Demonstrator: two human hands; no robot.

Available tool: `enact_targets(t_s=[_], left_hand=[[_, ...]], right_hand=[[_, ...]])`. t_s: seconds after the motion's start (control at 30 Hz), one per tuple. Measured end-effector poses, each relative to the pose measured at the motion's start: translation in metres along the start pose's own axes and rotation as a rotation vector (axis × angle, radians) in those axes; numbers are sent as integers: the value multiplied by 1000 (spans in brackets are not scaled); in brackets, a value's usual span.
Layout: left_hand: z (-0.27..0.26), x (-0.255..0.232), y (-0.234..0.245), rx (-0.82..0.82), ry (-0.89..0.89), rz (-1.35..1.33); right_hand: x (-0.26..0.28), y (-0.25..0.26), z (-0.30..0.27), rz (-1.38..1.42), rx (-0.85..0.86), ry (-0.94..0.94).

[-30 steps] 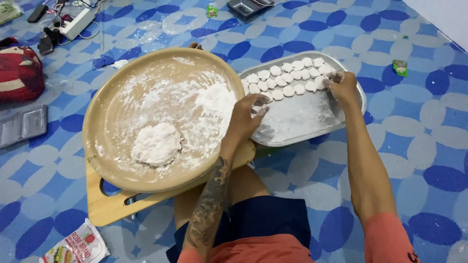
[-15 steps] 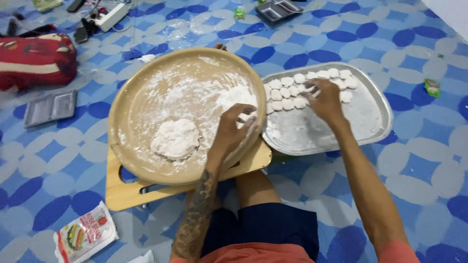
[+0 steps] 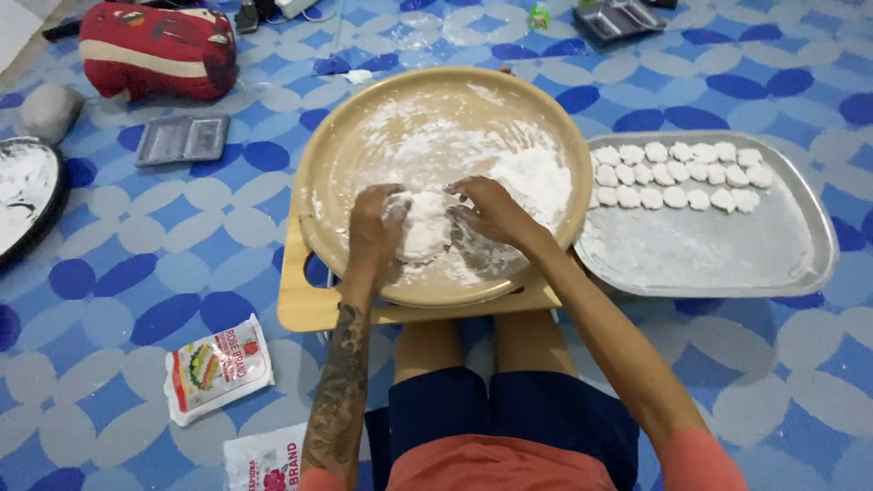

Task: A person sits on the floor and manually shapes small balls of dough from a larger mass, placing them onto a metal tray.

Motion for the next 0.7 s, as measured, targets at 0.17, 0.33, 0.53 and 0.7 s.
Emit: enact_targets(t_s=[0.17,0.33,0.53,0.7], left_hand=[[-7,13,-25,3,77,178],[-10,27,-43,226,173,310],[-12,38,-55,320,178,287],[-13,41,-60,362,199,352]], right_hand=[[-19,-31,25,-1,186,-198],[-70,-58,40,-94,110,-177],[-46,-43,32,0,51,-207],[-41,-38,29,-86,46,-191]])
Point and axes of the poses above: each hand's wrist, its own z-axis towards the middle knuckle, its own y-axis out of the back of the hand, x = y × z, the point moved 4 cm from there along z, towards the middle knuckle, and after that the axes turned 11 degrees about x, right-handed, at the moved point
